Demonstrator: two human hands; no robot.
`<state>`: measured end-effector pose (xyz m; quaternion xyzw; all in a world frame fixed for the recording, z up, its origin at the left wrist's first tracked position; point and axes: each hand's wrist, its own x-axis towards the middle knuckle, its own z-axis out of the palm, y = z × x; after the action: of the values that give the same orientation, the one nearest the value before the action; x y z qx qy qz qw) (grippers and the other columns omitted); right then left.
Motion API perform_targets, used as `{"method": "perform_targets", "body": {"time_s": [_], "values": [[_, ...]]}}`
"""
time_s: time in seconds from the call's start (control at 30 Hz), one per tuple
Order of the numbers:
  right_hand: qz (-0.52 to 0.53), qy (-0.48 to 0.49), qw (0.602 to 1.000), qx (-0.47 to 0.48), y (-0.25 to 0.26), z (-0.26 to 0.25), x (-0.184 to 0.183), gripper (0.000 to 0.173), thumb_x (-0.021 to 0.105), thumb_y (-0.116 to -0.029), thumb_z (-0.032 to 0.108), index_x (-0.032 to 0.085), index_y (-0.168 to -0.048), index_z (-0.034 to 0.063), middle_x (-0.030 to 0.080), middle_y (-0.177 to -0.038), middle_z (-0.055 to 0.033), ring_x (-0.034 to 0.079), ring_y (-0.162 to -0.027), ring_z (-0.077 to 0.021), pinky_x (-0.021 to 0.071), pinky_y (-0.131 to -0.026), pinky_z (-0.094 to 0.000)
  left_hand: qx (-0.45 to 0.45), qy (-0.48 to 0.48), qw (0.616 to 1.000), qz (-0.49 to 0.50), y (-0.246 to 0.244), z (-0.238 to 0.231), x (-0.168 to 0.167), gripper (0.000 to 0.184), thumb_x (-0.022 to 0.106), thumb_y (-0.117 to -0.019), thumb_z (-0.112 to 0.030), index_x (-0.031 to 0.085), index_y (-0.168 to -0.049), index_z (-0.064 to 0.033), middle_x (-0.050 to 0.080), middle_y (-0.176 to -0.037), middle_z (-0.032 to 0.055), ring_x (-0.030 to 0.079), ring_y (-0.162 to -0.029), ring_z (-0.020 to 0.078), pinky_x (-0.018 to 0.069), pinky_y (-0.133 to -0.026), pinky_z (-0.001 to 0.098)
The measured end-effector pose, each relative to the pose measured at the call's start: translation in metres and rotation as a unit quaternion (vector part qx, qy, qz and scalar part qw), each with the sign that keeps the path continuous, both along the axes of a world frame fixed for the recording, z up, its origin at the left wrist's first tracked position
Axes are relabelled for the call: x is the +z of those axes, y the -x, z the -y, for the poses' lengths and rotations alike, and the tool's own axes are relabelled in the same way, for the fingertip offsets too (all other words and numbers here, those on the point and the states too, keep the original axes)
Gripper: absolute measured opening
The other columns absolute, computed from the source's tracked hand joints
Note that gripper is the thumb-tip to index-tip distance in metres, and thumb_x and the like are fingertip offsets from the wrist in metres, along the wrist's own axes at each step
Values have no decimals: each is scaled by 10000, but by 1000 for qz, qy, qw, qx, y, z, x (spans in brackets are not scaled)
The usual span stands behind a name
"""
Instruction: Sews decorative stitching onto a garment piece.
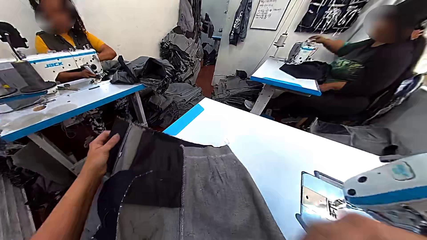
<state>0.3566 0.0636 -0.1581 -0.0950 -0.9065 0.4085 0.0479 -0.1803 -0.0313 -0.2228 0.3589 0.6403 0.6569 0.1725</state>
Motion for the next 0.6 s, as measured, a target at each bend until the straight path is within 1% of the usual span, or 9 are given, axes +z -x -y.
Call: {"method": "perform_targets", "body": {"time_s": [0.07, 0.13, 0.2, 0.3, 0.33, 0.4, 0.43, 0.5, 0.6], "values": [[-49, -85, 992, -81, 62, -36, -16, 509, 606, -969, 541, 732, -1209, 110, 751, -1141, -25, 706, -1050, -113, 586, -927, -366, -37, -77, 996, -23, -22, -28, 26, 107, 522, -1053, -119, 604, -1110, -82, 653, -886, -95, 642, -768, -42, 573, -735, 182], [-90, -160, 966, -179, 129, -60, -29, 441, 695, -944, 405, 720, -1250, 88, 726, -1192, -84, 694, -1098, -222, 567, -949, -471, -79, -138, 984, -76, -46, -57, 52, 101, 546, -1031, -104, 618, -1094, -71, 676, -897, -89, 659, -807, -29, 582, -771, 197], [-114, -195, 945, -238, 183, -80, -47, 482, 738, -933, 327, 667, -1319, 47, 640, -1319, -203, 619, -1215, -369, 496, -1015, -570, -106, -158, 965, -182, -60, -87, 63, 198, 625, -981, -107, 650, -1155, -17, 711, -979, 8, 686, -882, 46, 590, -827, 265], [-4, -222, 919, -326, 207, -116, -117, 620, 603, -1002, 494, 541, -1479, 104, 455, -1542, -248, 413, -1434, -460, 309, -1126, -708, -217, 0, 912, -349, -67, -104, 57, 644, 747, -914, -235, 496, -1480, -57, 568, -1374, 222, 595, -1241, 326, 520, -1018, 506], [47, -244, 903, -350, 205, -125, -135, 672, 490, -1018, 593, 503, -1521, 146, 407, -1600, -198, 336, -1499, -427, 221, -1172, -710, -268, 62, 881, -386, -67, -101, 48, 627, 770, -899, -263, 539, -1450, -72, 538, -1421, 232, 553, -1298, 363, 490, -1050, 548], [71, -268, 886, -371, 196, -139, -146, 687, 413, -1029, 625, 512, -1514, 148, 424, -1601, -156, 331, -1512, -392, 198, -1191, -693, -372, 190, 796, -438, -56, -93, 19, 453, 748, -928, -311, 678, -1333, -120, 612, -1341, 181, 561, -1278, 343, 442, -1080, 567], [67, -268, 885, -374, 190, -142, -146, 677, 432, -1034, 601, 517, -1507, 124, 445, -1588, -156, 354, -1501, -387, 213, -1189, -686, -417, 237, 761, -437, -48, -87, 5, 415, 686, -980, -288, 653, -1366, -140, 631, -1353, 146, 570, -1287, 317, 423, -1097, 565], [44, -272, 884, -378, 180, -145, -147, 686, 482, -1031, 559, 502, -1501, 60, 482, -1556, -174, 408, -1468, -391, 259, -1172, -674, -444, 258, 762, -395, -34, -77, -9, 435, 618, -1022, -190, 553, -1445, -111, 650, -1340, 144, 614, -1252, 298, 446, -1088, 554], [18, -289, 879, -379, 171, -153, -149, 650, 513, -1032, 512, 531, -1470, 31, 519, -1520, -188, 466, -1422, -408, 308, -1139, -674, -444, 304, 769, -344, -21, -71, 7, 726, 769, -898, -103, 417, -1532, -123, 677, -1232, 181, 661, -1130, 308, 501, -1011, 541]]}}
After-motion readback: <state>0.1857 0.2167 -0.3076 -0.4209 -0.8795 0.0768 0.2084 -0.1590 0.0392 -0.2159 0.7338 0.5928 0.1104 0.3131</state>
